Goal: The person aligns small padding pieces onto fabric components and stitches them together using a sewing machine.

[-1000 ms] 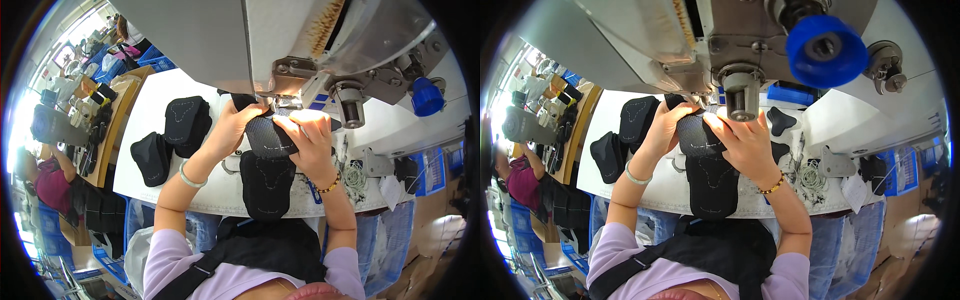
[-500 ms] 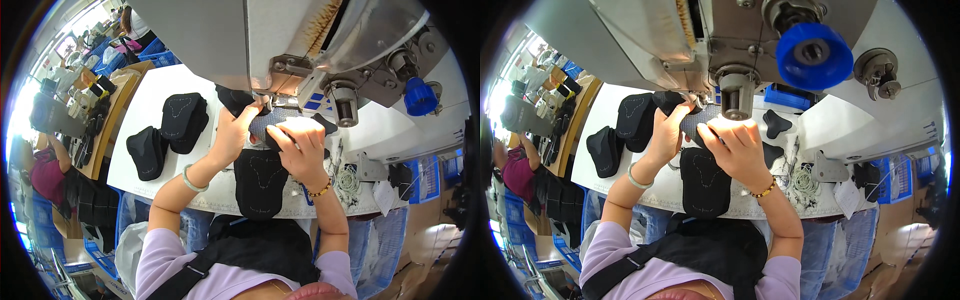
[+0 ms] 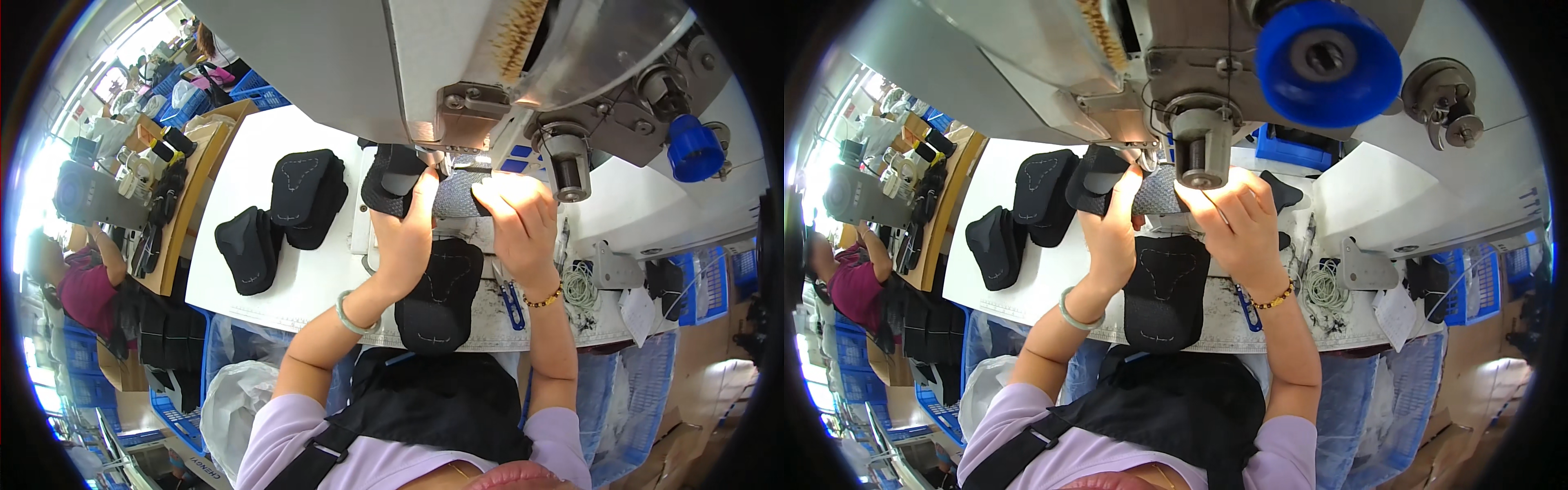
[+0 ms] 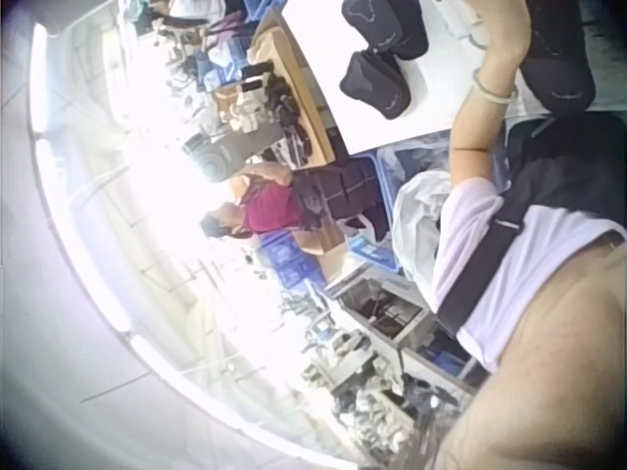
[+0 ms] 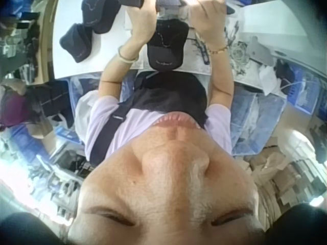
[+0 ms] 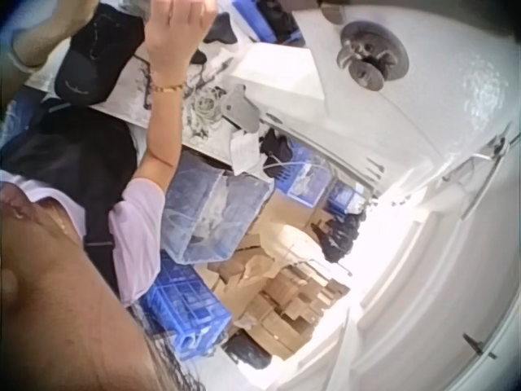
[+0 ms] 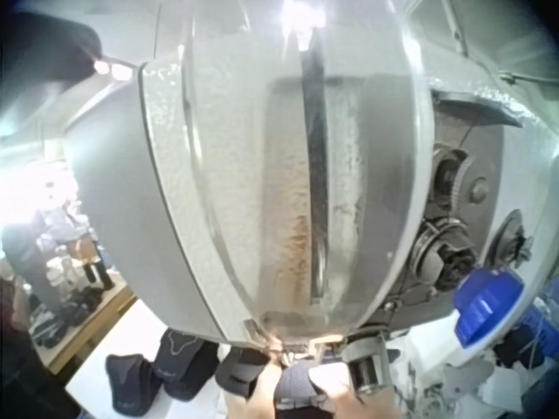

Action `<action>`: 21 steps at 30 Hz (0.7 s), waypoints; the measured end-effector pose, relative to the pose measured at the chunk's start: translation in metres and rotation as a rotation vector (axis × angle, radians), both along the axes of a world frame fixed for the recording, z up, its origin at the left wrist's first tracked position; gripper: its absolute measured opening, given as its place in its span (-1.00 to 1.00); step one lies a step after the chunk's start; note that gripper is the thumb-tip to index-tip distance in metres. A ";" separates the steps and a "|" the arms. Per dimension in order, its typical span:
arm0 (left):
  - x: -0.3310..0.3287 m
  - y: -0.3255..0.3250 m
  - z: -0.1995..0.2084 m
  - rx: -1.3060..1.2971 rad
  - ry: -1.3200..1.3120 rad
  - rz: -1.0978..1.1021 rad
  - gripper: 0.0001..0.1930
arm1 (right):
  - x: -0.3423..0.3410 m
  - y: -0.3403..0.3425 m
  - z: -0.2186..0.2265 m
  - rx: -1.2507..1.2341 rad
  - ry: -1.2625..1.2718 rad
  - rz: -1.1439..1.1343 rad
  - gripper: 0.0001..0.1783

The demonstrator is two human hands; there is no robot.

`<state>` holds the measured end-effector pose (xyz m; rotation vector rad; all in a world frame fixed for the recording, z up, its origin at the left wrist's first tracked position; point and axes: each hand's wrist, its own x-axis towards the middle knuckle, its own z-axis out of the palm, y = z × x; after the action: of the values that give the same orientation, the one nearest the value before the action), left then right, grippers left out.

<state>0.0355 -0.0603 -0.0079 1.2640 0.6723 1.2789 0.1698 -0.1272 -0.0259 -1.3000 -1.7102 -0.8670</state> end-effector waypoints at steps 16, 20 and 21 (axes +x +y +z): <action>-0.027 0.028 0.000 -0.351 -0.362 -0.498 -0.49 | 0.017 0.016 -0.022 -0.008 0.289 0.119 -0.62; -0.025 0.058 0.010 -0.451 -0.115 -0.630 -0.82 | 0.014 0.015 -0.018 -0.026 0.316 0.094 -0.59; -0.026 0.061 0.011 -0.401 -0.011 -0.626 -0.80 | 0.013 0.015 -0.018 -0.031 0.319 0.087 -0.58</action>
<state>0.0090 0.0005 0.0027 1.0153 0.4410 0.5981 0.1824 -0.1121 -0.0437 -1.2960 -1.5189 -0.5508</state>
